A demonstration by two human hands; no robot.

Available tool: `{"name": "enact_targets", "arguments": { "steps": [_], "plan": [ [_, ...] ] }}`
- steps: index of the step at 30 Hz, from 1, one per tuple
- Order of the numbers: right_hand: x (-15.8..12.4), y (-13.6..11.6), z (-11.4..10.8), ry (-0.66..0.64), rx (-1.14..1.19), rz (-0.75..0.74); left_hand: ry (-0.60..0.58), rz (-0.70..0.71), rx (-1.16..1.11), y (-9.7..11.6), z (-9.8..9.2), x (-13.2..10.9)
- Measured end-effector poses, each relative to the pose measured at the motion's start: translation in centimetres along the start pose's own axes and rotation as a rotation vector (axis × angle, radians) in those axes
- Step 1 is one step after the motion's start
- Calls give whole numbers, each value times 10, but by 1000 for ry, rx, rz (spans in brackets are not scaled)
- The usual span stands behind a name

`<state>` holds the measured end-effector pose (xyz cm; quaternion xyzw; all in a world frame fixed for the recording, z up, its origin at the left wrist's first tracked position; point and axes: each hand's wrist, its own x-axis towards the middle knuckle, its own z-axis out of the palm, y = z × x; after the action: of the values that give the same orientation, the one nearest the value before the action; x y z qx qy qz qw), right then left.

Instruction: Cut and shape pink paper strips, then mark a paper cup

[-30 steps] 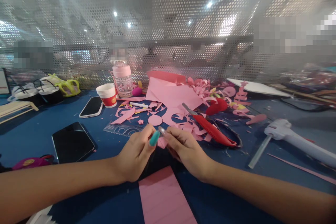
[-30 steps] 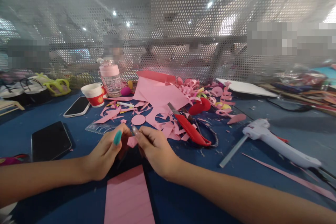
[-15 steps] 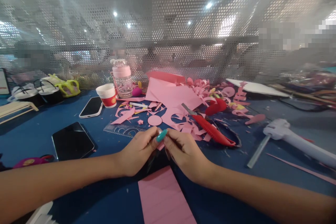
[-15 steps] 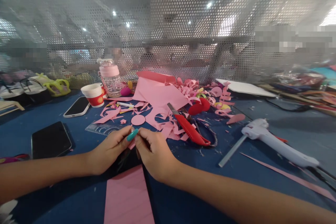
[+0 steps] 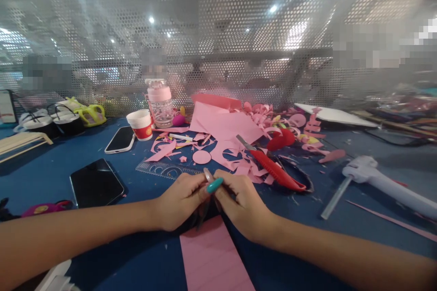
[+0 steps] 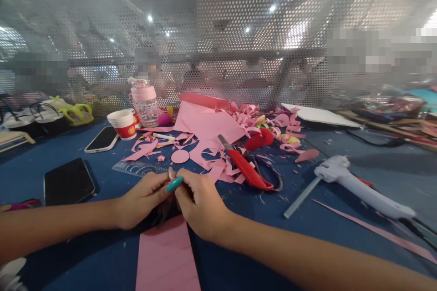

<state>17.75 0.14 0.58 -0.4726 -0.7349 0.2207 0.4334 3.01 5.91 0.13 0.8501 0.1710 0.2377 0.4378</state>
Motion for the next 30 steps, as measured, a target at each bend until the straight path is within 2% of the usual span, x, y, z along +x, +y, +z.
{"name": "enact_targets", "arguments": {
  "steps": [6,19,30],
  "plan": [
    [-2,-2,-1,-8,-4,-34,-11,-14,-81,2,-2,-3],
    [-3,1,1,77,9,-40,21,-50,-171,2,0,1],
    [-2,2,1,56,27,-41,5,-95,-251,1,-1,1]
  ]
}}
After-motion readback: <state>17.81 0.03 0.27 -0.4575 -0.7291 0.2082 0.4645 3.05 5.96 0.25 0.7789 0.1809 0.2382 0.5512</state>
